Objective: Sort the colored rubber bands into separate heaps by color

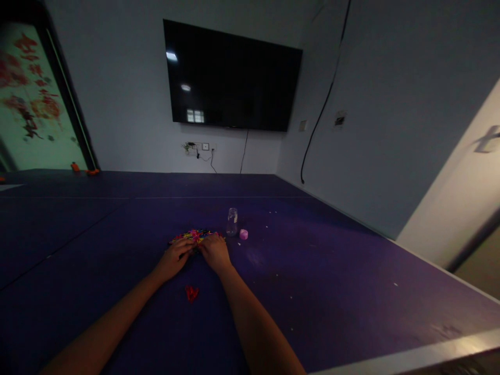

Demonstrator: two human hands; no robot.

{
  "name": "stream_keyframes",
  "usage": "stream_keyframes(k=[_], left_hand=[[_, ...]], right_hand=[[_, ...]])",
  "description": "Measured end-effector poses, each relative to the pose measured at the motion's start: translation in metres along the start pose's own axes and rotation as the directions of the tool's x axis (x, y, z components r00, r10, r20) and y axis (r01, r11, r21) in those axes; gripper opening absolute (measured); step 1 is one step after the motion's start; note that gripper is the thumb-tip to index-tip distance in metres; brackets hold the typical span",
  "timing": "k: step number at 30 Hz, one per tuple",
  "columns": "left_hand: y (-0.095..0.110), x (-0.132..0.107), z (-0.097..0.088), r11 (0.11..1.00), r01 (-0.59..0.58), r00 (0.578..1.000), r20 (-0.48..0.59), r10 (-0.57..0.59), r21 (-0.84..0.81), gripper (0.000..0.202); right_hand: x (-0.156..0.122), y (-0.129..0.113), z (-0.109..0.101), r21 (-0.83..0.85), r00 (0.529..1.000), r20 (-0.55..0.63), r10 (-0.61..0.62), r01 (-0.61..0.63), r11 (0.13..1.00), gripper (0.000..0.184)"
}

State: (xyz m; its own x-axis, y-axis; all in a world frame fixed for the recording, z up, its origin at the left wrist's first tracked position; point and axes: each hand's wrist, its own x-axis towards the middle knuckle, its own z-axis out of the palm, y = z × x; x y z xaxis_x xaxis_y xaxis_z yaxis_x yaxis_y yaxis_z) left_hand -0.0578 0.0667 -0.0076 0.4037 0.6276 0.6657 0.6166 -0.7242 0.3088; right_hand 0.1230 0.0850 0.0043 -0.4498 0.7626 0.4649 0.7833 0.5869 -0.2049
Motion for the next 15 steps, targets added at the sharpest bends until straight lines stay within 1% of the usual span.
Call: stream_keyframes(k=[4,8,15], left_hand=[[-0.0036,-0.0006,0.0012,0.999,0.028,1.000,-0.001,-0.028,0.021,0.028],[-0.0038,0.0010,0.0004,0.998,0.054,0.998,0.017,-0.054,0.031,0.022],[-0.0016,0.0022,-0.0013,0.997,0.059,0.998,0.004,-0.059,0.039,0.013]], right_hand=[[-0.0005,-0.0006,-0.0007,0.001,1.000,0.000,-0.013,0.013,1.000,0.016],[-0.0016,-0.0049,-0.0006,0.011,0.999,0.006,-0.052,0.052,0.999,0.017],[-0.0024,-0.0093,0.0007,0.014,0.995,0.010,-0.096,0.096,0.995,0.011]])
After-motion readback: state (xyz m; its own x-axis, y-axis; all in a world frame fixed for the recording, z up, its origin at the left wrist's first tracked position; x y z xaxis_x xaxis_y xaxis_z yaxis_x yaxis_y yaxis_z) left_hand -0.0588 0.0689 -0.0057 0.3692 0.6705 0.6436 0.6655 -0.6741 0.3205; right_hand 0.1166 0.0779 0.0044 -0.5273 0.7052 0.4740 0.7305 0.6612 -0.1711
